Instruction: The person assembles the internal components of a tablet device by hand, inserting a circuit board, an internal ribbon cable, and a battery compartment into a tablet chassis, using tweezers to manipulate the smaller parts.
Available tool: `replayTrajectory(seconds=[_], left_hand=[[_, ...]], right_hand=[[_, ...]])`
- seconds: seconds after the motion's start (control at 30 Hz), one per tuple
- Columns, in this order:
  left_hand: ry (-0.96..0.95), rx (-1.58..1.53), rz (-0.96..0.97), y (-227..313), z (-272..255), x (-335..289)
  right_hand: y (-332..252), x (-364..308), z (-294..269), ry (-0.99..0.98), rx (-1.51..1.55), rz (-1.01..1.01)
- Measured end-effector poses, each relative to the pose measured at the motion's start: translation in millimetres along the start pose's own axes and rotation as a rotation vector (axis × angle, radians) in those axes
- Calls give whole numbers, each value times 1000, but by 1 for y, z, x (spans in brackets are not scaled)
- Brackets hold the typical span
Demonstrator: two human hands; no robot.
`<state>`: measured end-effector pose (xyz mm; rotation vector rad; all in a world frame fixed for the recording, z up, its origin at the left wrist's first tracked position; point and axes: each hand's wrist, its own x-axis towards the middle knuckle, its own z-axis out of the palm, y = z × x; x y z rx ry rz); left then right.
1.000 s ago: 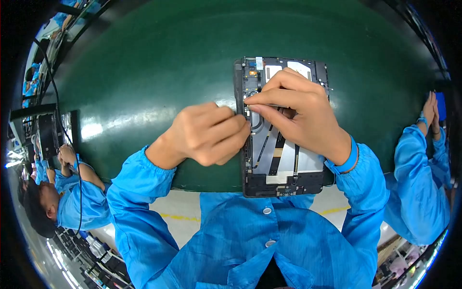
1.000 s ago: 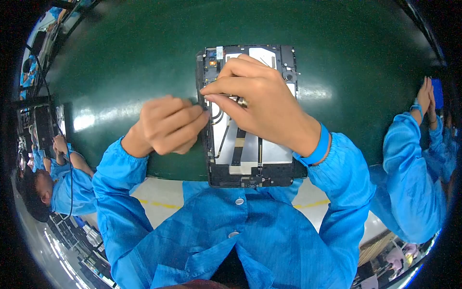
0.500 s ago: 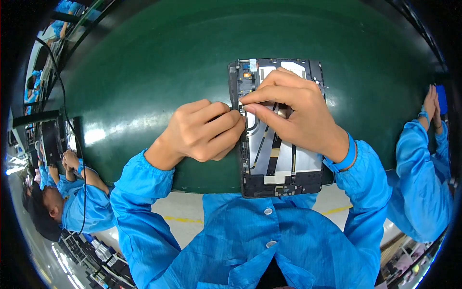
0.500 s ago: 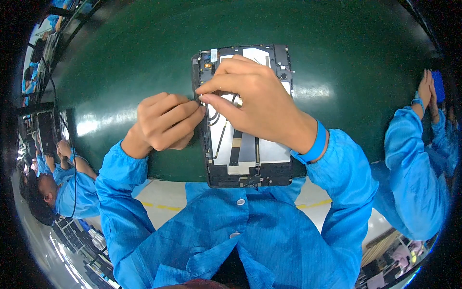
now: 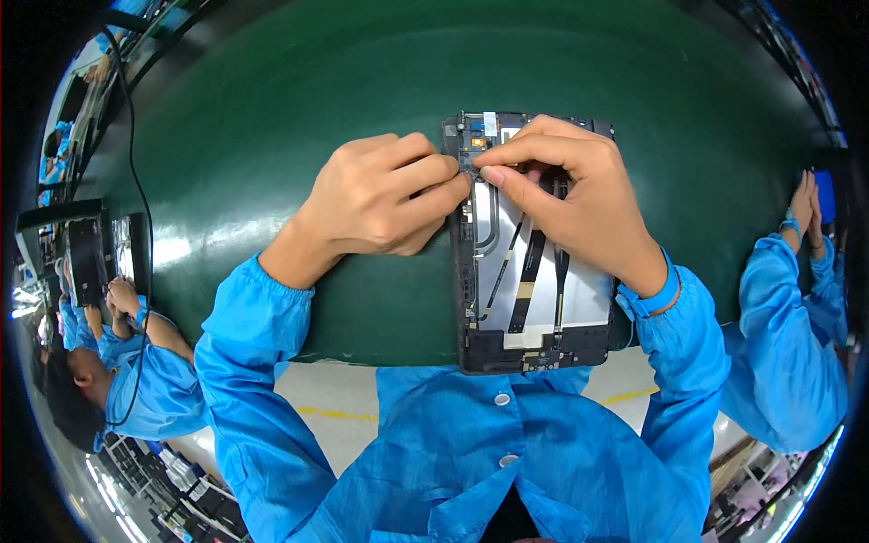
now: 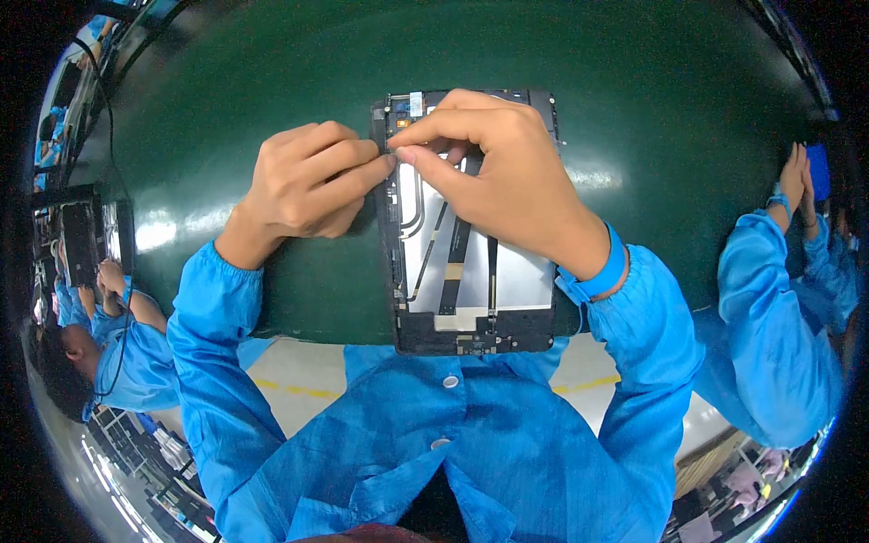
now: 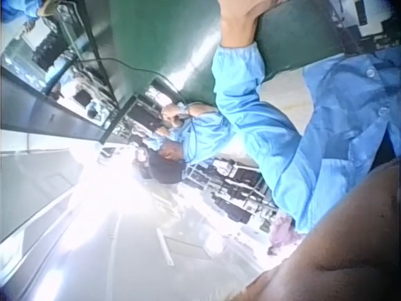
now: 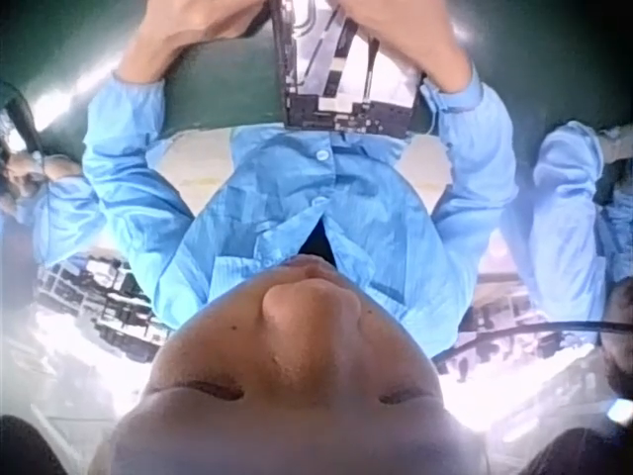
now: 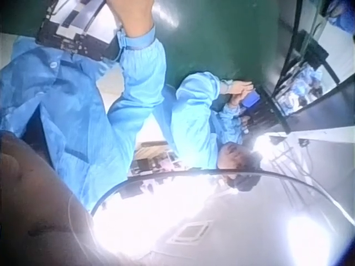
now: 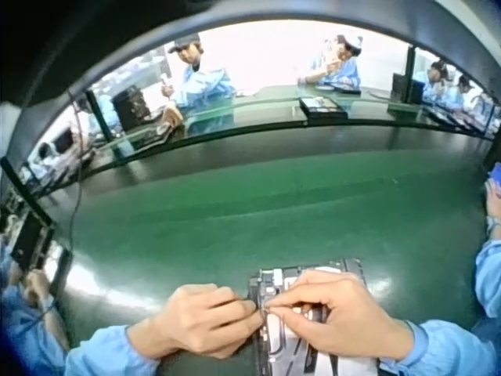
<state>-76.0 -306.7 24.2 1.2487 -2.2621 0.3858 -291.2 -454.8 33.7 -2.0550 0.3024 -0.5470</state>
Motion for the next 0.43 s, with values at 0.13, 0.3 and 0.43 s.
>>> replayTrajectory(seconds=[0.13, 0.3, 0.43], left_hand=[[14, -40, -8, 0, 3, 0], [30, -32, -24, 3, 5, -5], [55, -53, -34, 3, 5, -5]], right_hand=[[0, 2, -1, 0, -3, 41], [2, 1, 3, 72, -21, 37], [1, 0, 4, 73, -50, 34]])
